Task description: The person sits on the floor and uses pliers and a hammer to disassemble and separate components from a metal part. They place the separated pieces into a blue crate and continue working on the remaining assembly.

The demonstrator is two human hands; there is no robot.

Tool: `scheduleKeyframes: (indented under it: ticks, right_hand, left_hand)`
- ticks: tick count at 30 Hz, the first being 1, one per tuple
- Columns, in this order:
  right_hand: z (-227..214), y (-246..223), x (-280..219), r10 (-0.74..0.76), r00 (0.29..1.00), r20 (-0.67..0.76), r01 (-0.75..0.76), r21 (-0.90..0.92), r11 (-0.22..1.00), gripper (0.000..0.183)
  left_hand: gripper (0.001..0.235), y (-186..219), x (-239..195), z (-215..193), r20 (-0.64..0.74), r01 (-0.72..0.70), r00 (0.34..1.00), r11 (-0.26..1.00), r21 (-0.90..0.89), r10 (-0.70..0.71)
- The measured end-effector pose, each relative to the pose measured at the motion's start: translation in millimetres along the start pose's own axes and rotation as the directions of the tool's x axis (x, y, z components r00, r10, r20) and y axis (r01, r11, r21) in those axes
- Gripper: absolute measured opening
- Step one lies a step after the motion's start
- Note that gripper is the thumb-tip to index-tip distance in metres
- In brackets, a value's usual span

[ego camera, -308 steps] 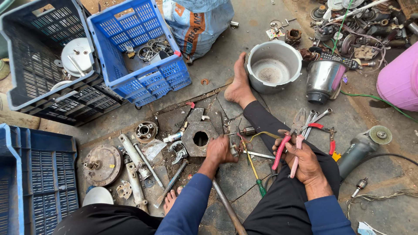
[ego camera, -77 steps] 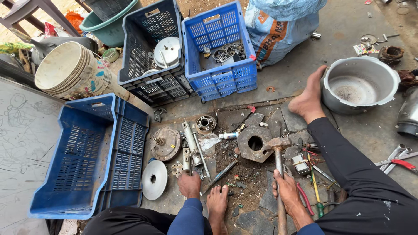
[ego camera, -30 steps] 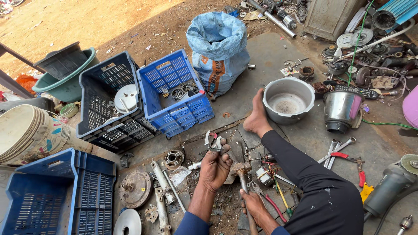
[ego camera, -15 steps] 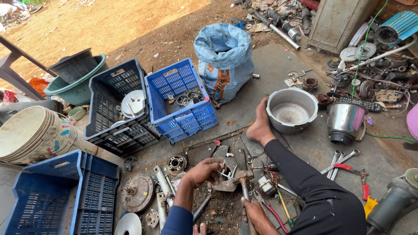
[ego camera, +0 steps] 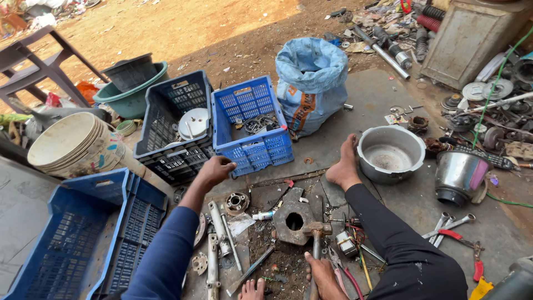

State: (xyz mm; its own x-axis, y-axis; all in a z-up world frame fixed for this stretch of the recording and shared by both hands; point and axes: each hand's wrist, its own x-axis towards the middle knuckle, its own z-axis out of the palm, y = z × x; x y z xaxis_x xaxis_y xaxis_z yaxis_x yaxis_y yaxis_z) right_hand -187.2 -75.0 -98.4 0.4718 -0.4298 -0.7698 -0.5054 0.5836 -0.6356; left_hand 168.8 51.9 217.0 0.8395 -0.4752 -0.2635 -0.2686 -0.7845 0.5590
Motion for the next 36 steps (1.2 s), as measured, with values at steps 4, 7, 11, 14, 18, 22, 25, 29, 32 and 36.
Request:
scheduleKeyframes:
  ticks: [4, 7, 11, 14, 18, 22, 25, 29, 32, 36]
  right_hand:
    - [23, -13, 1, -0.014, 1.000, -0.017, 0.017, 0.180, 0.984, 0.031]
    - [44, -19, 2, 0.020, 0.997, -0.069, 0.004, 0.326, 0.945, 0.026]
    - [56, -23, 7, 0.054, 0.992, -0.112, 0.000, 0.437, 0.899, 0.018]
    - [58, -27, 9, 0.060, 0.995, -0.077, -0.011, 0.517, 0.856, 0.017]
    - [58, -20, 6, 0.053, 0.993, -0.106, 0.002, 0.466, 0.885, 0.017]
    - [69, -31, 5, 0.042, 0.994, -0.104, 0.017, 0.508, 0.861, 0.015]
    - [73, -34, 1, 0.044, 0.994, -0.105, 0.017, 0.522, 0.853, 0.013]
    - [72, -43, -2, 0.044, 0.992, -0.120, 0.024, 0.511, 0.859, 0.014]
    - [70, -45, -6, 0.040, 0.993, -0.113, 0.017, 0.463, 0.886, 0.016]
    - [68, -48, -10, 0.031, 0.993, -0.118, 0.029, 0.477, 0.878, 0.018]
  left_hand:
    - [0.041, -22, -42, -68, -0.019, -0.163, 0.982, 0.898, 0.408, 0.187]
    - [0.043, -27, -88, -104, 0.053, -0.200, 0.977, 0.807, 0.555, 0.205]
    - [0.050, -29, -172, -119, 0.041, -0.124, 0.991, 0.793, 0.596, 0.124]
    - [0.050, -21, -228, -123, 0.082, -0.143, 0.990, 0.837, 0.528, 0.118]
    - [0.047, -7, -284, -125, -0.014, -0.101, 0.992, 0.865, 0.492, 0.124]
    - [0.038, 0, -321, -123, -0.264, -0.168, 0.933, 0.946, 0.279, 0.244]
    - [0.034, -3, -339, -105, -0.435, -0.245, 0.864, 0.967, 0.074, 0.253]
    - [0.029, -20, -355, -68, -0.547, -0.277, 0.819, 0.954, -0.117, 0.171]
    - [0.027, -37, -366, -41, -0.600, -0.322, 0.788, 0.922, -0.213, 0.136]
    - [0.025, -60, -375, -15, -0.625, -0.349, 0.773, 0.894, -0.281, 0.105]
